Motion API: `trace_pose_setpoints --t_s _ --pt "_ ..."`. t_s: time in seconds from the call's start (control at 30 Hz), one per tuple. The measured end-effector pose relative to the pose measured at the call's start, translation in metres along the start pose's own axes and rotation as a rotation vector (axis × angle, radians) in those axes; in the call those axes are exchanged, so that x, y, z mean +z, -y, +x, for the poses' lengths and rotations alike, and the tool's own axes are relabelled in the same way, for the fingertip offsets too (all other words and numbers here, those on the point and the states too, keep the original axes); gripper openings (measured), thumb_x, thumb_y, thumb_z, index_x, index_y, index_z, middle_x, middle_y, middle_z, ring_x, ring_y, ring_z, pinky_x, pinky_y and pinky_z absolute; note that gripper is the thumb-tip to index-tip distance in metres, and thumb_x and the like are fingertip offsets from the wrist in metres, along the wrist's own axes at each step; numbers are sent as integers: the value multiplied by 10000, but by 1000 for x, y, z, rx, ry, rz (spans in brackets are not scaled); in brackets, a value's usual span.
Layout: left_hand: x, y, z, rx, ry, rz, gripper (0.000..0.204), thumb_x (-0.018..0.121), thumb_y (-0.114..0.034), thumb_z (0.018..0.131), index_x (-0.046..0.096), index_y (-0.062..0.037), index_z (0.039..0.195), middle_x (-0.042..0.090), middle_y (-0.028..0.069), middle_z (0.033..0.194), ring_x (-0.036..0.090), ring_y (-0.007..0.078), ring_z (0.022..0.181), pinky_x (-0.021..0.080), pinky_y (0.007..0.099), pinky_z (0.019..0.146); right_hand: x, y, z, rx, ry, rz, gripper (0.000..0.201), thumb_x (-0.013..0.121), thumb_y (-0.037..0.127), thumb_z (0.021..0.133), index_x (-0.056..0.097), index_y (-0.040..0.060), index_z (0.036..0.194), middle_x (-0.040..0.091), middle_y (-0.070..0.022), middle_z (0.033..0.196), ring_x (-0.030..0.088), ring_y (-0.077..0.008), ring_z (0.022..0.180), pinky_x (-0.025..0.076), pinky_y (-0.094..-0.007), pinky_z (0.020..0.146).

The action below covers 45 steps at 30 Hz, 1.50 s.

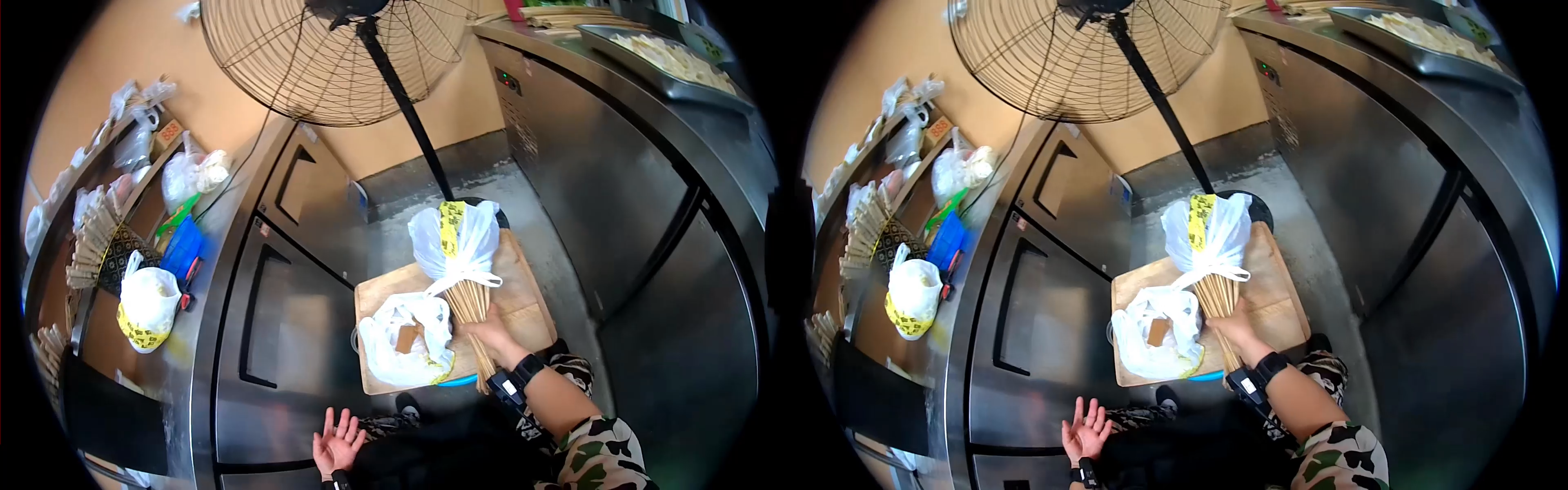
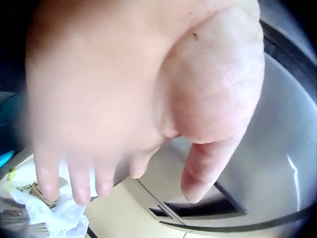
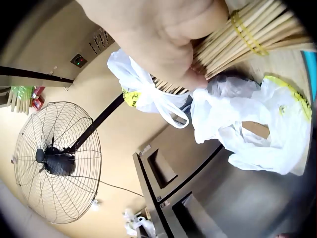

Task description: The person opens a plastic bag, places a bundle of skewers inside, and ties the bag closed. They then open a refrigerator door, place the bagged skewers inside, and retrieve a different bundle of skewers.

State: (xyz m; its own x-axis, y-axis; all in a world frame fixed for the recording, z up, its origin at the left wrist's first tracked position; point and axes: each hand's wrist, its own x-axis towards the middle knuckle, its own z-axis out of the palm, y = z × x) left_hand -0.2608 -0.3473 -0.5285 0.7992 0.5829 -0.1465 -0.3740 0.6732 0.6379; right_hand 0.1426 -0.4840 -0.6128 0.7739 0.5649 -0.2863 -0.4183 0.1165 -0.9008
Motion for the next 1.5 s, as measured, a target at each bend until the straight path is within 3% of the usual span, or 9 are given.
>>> trace_pose_setpoints --t_s 0.17,0.37,0.43,0.53,0.7,0.9,1.2,1.4,1.5 --pt "-2 -2 -2 16 -22 -29 683 527 -442 919 229 -212 1489 304 155 1499 336 348 1355 277 586 1081 6 25 -22 142 -18 31 673 694 -28 712 328 -17 1277 577 -144 1092 591 -219 969 504 -322 818" --pt "13 4 16 -48 20 -11 676 537 -424 920 233 -221 1488 298 135 1504 345 335 1353 286 576 1080 -7 9 -17 67 -21 -20 764 723 8 669 320 -16 1318 546 -168 1152 553 -264 1049 453 -345 913" --pt "19 8 20 -56 35 21 675 511 -437 928 216 -213 1492 284 151 1508 326 347 1361 275 576 1085 -10 -4 -8 -111 -180 -328 819 743 43 634 319 -18 1332 509 -195 1201 521 -292 1106 426 -367 954" --pt "22 12 25 -70 58 21 668 493 -438 936 205 -214 1496 267 158 1516 310 354 1368 256 573 1096 -9 19 -16 -219 -276 -605 866 741 111 619 314 -15 1362 430 -258 1280 438 -378 1201 361 -418 1023" --pt "26 15 27 -91 74 37 670 504 -436 932 209 -222 1495 266 151 1517 309 350 1370 253 573 1097 -9 24 -18 -274 -170 -671 780 700 113 678 332 -17 1353 384 -256 1328 373 -409 1245 310 -430 1060" --pt "25 14 27 -94 65 23 671 522 -425 926 223 -222 1492 270 148 1516 314 345 1369 256 571 1096 -2 28 -21 -314 -245 -763 726 692 89 690 362 -24 1326 370 -235 1334 343 -409 1257 290 -442 1066" --pt "28 12 24 -84 68 51 661 513 -425 934 224 -221 1492 309 133 1502 333 333 1362 275 565 1090 7 56 -33 -652 -349 -918 767 685 39 706 328 31 1385 299 -214 1389 325 -399 1271 273 -487 1052" --pt "28 12 24 -82 69 48 658 505 -423 939 217 -219 1494 301 131 1506 329 334 1364 273 566 1090 9 55 -35 -469 -244 -1041 814 687 64 707 294 50 1420 285 -222 1409 305 -409 1293 262 -484 1074" --pt "28 12 24 -83 70 36 661 510 -420 937 215 -219 1494 300 132 1507 328 334 1365 271 566 1091 11 51 -36 -470 -211 -1088 762 700 74 709 353 51 1387 327 -211 1388 330 -406 1271 283 -483 1061"
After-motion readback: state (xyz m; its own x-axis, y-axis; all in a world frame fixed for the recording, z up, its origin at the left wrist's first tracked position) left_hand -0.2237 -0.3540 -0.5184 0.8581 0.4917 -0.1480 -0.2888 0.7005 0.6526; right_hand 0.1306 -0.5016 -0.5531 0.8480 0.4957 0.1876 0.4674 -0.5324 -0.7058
